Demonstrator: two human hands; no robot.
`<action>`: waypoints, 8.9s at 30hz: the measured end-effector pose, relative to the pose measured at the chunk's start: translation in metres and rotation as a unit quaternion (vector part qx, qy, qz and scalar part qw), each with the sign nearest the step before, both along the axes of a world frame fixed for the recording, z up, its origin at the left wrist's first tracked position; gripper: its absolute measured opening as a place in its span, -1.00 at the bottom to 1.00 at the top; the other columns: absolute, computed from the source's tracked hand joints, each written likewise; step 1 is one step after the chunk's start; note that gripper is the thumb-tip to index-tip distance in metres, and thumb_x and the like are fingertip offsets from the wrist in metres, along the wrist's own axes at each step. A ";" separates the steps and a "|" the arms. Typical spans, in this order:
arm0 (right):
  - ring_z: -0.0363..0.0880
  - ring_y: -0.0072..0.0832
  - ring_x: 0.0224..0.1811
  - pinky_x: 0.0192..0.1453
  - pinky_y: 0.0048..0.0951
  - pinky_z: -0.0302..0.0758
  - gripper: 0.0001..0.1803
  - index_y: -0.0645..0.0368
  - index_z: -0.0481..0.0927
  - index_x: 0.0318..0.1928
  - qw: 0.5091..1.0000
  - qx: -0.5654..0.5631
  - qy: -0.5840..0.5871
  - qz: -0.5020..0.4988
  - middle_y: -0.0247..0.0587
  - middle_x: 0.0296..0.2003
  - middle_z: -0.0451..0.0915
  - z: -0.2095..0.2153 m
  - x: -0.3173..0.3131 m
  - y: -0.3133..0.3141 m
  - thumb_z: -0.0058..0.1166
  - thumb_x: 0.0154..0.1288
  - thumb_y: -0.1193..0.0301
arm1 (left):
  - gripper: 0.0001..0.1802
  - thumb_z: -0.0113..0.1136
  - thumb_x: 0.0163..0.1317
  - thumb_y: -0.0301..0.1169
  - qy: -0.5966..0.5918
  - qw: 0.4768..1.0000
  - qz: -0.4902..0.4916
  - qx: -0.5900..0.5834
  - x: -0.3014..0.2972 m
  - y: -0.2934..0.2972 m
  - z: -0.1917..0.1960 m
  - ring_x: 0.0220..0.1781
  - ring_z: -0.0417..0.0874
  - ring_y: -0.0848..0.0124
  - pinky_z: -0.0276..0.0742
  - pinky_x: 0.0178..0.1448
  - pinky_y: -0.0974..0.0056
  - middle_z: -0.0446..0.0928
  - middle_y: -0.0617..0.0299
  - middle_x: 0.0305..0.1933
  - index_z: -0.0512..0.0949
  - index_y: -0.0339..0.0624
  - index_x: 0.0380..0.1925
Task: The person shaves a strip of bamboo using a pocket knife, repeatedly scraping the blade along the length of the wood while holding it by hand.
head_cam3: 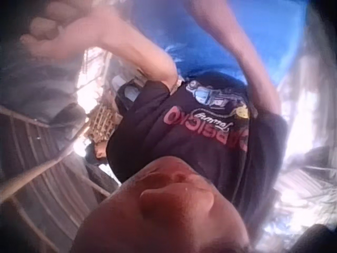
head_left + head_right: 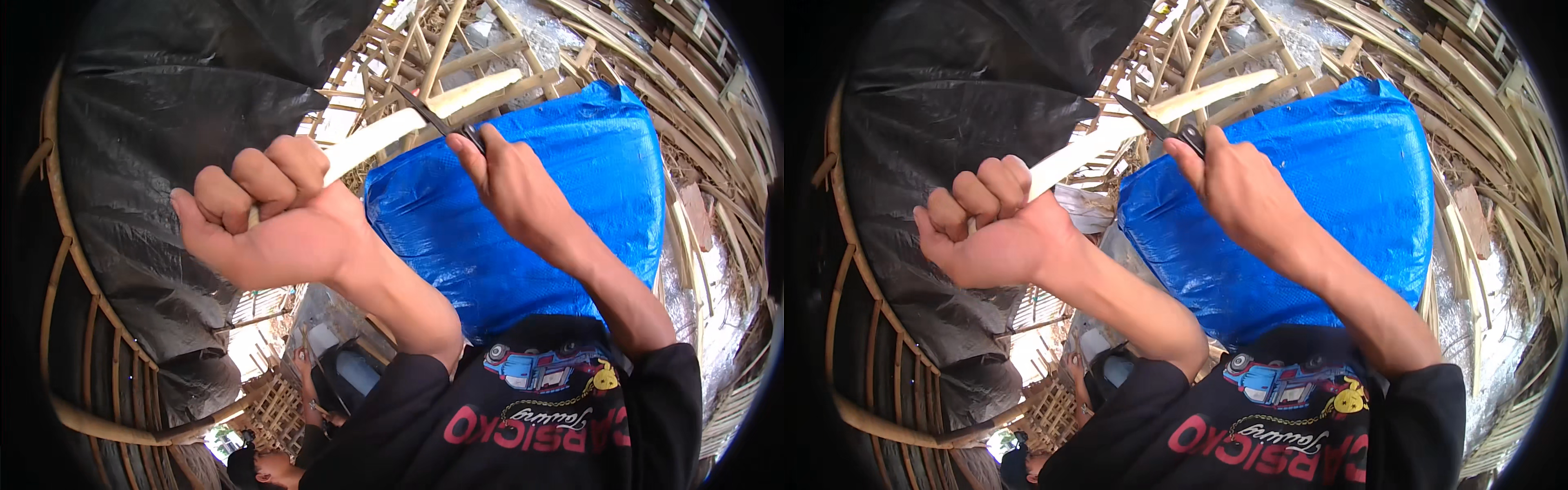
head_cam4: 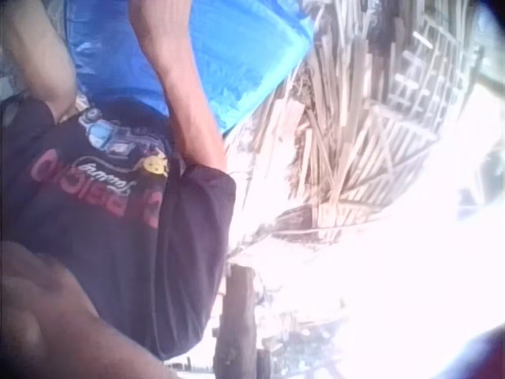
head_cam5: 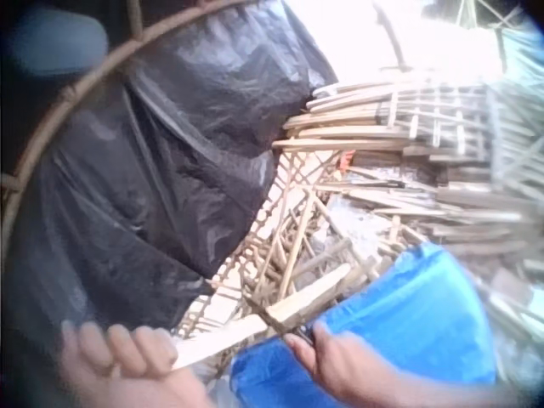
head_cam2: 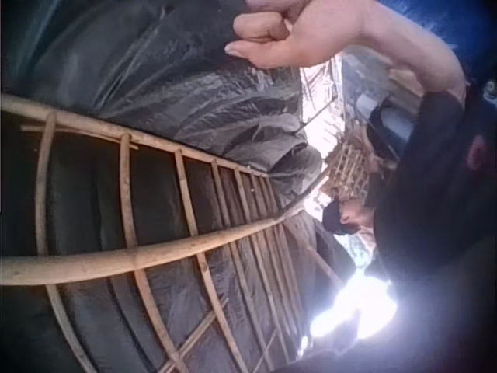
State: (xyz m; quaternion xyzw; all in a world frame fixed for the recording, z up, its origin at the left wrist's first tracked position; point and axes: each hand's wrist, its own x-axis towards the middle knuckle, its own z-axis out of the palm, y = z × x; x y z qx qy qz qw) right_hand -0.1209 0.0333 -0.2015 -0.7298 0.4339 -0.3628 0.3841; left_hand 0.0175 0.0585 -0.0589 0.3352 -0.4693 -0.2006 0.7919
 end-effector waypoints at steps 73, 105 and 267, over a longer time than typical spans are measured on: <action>0.58 0.27 -0.49 -0.44 0.12 0.49 -0.39 0.33 0.45 -0.37 0.999 0.016 -0.023 -0.030 0.26 -0.64 0.53 0.013 0.008 -0.004 -0.05 0.55 -0.04 | -0.56 -0.34 0.45 -0.21 -0.025 0.974 0.223 0.025 0.002 -0.028 0.006 -0.64 -0.24 0.51 -0.21 -0.52 0.33 -0.21 0.40 -0.70 -0.11 0.11 -0.66; 0.54 0.28 -0.50 -0.45 0.13 0.44 -0.47 0.32 0.38 -0.31 0.993 0.121 0.009 -0.011 0.27 -0.62 0.52 -0.003 -0.034 -0.009 0.01 0.55 0.03 | -0.52 -0.32 0.54 -0.20 -0.077 0.996 -0.044 -0.023 -0.042 -0.008 -0.002 -0.69 -0.23 0.54 -0.24 -0.53 0.32 -0.16 0.41 -0.74 -0.05 0.12 -0.66; 0.64 0.15 -0.48 -0.32 0.09 0.51 -0.20 0.48 0.54 -0.48 0.942 0.181 0.282 -0.023 0.29 -0.57 0.57 -0.091 -0.035 -0.145 -0.24 0.61 -0.08 | -0.71 -0.06 0.13 -0.44 0.038 0.977 0.082 -0.193 0.224 0.092 -0.076 -0.75 -0.09 0.60 -0.13 -0.58 0.36 -0.09 0.49 -0.73 0.12 0.09 -0.68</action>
